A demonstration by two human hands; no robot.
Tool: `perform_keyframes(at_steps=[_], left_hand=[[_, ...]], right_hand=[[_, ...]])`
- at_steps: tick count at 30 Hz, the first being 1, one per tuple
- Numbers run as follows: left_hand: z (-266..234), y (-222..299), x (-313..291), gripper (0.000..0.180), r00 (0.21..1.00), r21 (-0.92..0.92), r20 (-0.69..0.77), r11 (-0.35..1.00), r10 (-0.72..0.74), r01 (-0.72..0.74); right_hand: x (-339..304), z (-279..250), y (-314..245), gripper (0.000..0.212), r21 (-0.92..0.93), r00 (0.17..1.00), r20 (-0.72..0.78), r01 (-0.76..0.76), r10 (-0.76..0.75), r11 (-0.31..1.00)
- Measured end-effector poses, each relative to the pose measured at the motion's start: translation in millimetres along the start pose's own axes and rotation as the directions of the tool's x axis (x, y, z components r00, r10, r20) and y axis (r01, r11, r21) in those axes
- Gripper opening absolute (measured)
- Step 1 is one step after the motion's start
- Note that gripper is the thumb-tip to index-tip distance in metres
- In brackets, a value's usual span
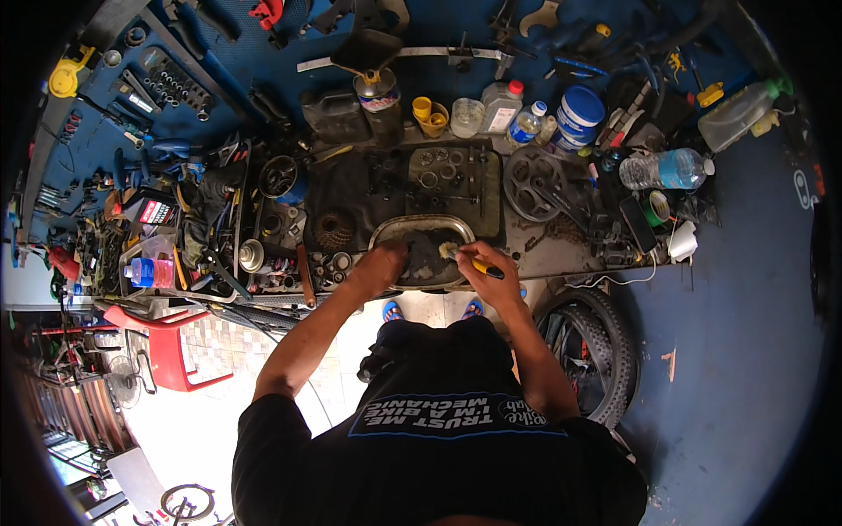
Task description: The person scrubs a small mechanical part with a yellow-handled brush over a metal tray on a cluttered workbench. The person repeatedly dips the brush into the tray and scrubs the part, occasionally adjusting its position with the left hand.
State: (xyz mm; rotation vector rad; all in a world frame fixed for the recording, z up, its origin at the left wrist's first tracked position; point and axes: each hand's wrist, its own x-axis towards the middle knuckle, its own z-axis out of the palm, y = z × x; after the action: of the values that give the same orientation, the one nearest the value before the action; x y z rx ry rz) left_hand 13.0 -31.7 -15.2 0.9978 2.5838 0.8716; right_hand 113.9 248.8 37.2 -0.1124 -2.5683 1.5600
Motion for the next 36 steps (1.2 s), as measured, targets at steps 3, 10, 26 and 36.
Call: perform_keyframes(at_steps=[3,10,26,36], left_hand=[[-6,7,6,0.020,0.994,-0.181,-0.075,0.981,-0.083,0.068],[-7,10,10,0.024,0.970,-0.363,-0.171,0.926,-0.174,0.102],[4,36,20,0.027,0.932,-0.725,-0.075,0.661,-0.354,0.192],[10,32,22,0.018,0.928,-0.736,-0.118,0.659,-0.352,0.156]], right_hand=[[0,-1,-2,0.029,-0.038,0.999,-0.003,-0.043,0.043,0.998],[1,4,-2,0.025,0.028,1.000,-0.016,0.000,0.000,1.000],[21,23,-24,0.025,0.367,0.991,0.083,-0.124,0.101,0.922],[19,13,-24,0.030,0.116,0.981,0.027,-0.196,0.194,0.974]])
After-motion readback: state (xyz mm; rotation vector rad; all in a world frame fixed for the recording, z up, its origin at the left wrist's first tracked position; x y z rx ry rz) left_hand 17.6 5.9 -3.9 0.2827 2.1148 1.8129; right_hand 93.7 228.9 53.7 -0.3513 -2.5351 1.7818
